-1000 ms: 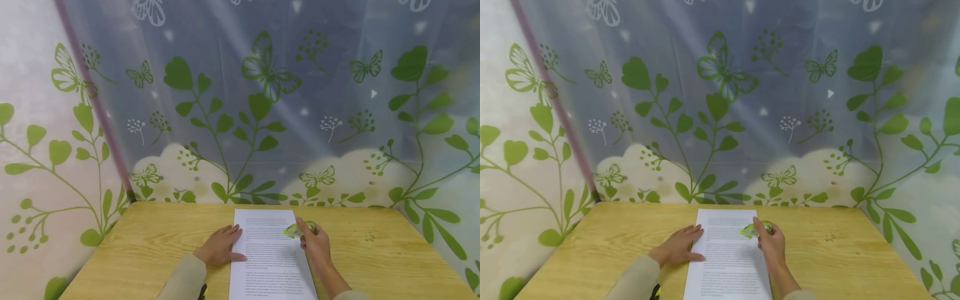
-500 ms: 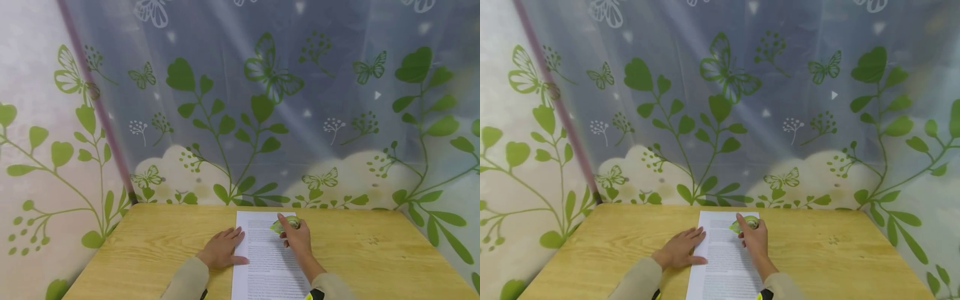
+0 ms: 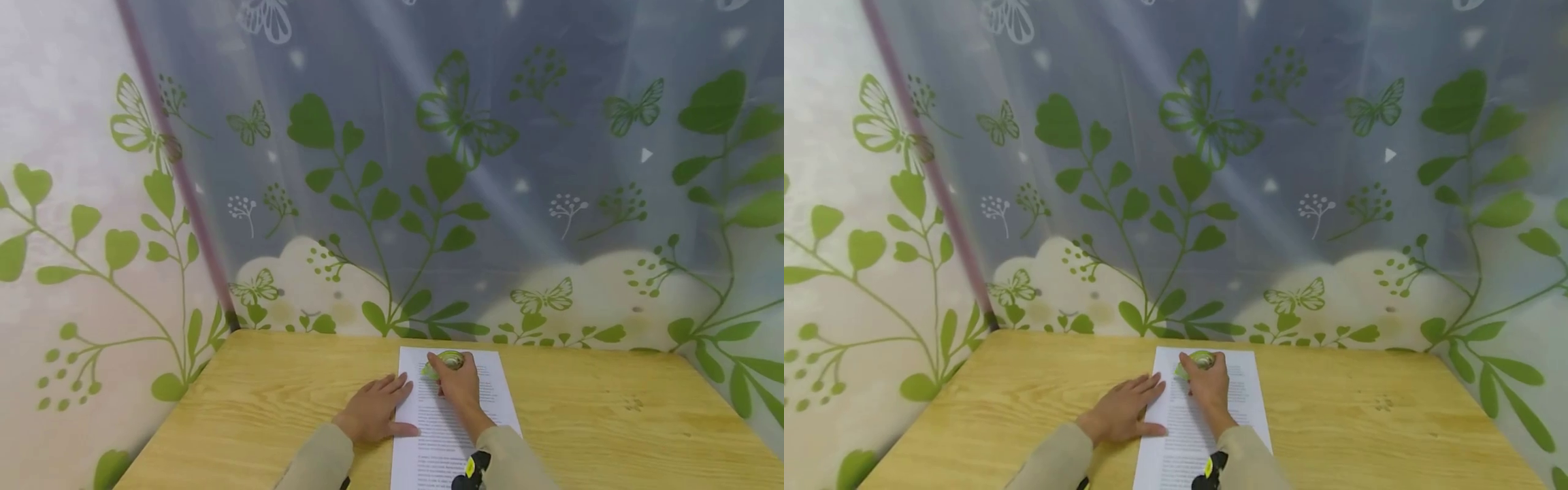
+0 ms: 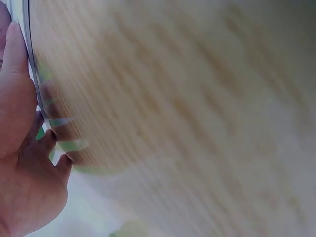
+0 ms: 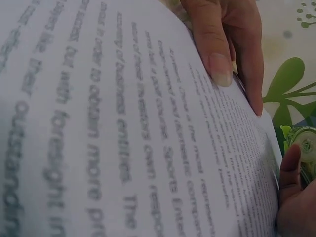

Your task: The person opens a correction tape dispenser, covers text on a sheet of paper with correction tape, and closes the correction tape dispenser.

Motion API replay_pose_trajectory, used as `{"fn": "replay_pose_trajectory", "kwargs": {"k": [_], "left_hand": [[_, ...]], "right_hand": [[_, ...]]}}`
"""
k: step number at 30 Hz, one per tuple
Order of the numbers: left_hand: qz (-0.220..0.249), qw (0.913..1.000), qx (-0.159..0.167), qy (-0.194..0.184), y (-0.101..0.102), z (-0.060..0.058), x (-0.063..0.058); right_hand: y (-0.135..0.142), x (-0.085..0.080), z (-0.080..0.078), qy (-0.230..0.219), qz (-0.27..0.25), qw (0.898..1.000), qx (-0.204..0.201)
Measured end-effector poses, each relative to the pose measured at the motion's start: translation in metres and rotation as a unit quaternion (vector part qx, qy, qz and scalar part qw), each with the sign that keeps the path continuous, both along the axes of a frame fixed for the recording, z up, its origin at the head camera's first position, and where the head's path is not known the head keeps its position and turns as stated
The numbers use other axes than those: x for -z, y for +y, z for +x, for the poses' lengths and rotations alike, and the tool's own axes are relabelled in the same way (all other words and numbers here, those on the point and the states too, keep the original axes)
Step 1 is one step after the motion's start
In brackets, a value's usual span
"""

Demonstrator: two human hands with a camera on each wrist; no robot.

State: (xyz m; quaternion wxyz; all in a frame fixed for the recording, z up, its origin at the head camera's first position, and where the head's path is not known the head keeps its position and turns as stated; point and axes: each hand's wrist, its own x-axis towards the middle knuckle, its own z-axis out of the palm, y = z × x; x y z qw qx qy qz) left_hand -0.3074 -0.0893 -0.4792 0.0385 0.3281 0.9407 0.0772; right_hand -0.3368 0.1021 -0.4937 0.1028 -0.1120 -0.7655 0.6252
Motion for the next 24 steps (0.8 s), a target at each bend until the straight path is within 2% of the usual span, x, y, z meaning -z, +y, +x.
{"fn": "replay_pose_trajectory", "kwargs": {"k": [6, 11, 14, 19, 24], "left_hand": [[0.016, 0.9998, 0.011, -0.004, -0.002, -0.004, 0.007], [0.041, 0.9990, 0.000, -0.014, -0.002, -0.004, 0.008], [0.034, 0.9994, -0.011, -0.001, 0.001, -0.004, 0.004], [-0.004, 0.9995, -0.027, 0.016, 0.007, -0.010, -0.003], [-0.026, 0.9985, -0.044, -0.018, 0.008, -0.012, -0.007]], "right_hand": [[-0.006, 0.005, -0.002, -0.004, 0.063, 0.998, -0.002], [-0.009, 0.008, -0.002, 0.002, 0.074, 0.997, -0.017], [-0.008, 0.009, -0.002, 0.008, 0.084, 0.996, -0.020], [-0.007, 0.009, -0.002, 0.024, 0.091, 0.995, -0.020], [-0.006, 0.011, -0.003, 0.025, 0.086, 0.996, -0.022]]}}
